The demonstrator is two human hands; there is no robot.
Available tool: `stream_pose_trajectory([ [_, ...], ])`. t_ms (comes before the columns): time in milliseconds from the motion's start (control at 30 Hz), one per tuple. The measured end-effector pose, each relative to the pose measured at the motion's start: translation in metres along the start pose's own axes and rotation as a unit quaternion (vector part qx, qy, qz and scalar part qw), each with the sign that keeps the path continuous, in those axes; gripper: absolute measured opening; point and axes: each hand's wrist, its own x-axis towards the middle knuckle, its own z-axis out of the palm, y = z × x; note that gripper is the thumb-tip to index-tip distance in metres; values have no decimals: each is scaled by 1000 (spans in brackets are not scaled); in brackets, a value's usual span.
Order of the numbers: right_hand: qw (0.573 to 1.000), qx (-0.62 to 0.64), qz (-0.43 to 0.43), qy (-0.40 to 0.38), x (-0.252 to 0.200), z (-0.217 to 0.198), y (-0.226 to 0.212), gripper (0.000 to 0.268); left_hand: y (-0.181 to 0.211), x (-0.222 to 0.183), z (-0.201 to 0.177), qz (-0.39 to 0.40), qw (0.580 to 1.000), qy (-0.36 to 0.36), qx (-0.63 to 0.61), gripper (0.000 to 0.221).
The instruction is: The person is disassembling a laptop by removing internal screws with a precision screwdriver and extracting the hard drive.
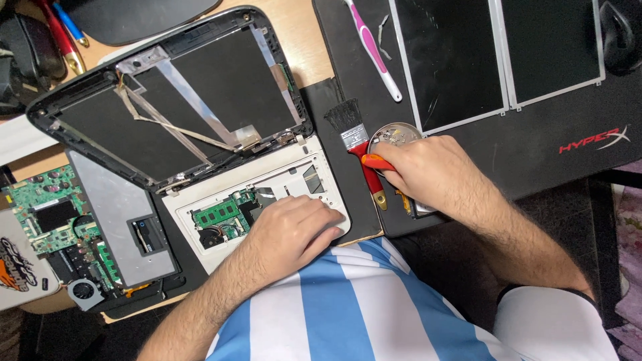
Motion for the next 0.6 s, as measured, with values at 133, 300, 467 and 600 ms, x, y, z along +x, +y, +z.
stream_pose_trajectory([
  [133, 999, -32, -6, 6, 1, -1, 2, 29, -4, -4, 3, 4, 1000, 8, 0, 26],
  [300, 997, -78, -1, 21, 1, 2, 2, 31, -4, -5, 2, 8, 1000, 16, 1, 26],
  [467, 994, -106, -9, 38, 3, 5, 3, 25, -4, -6, 3, 7, 1000, 19, 2, 27],
  [600, 990, -134, -23, 48, 8, 19, 8, 23, -6, -7, 7, 10, 1000, 22, -1, 26],
])
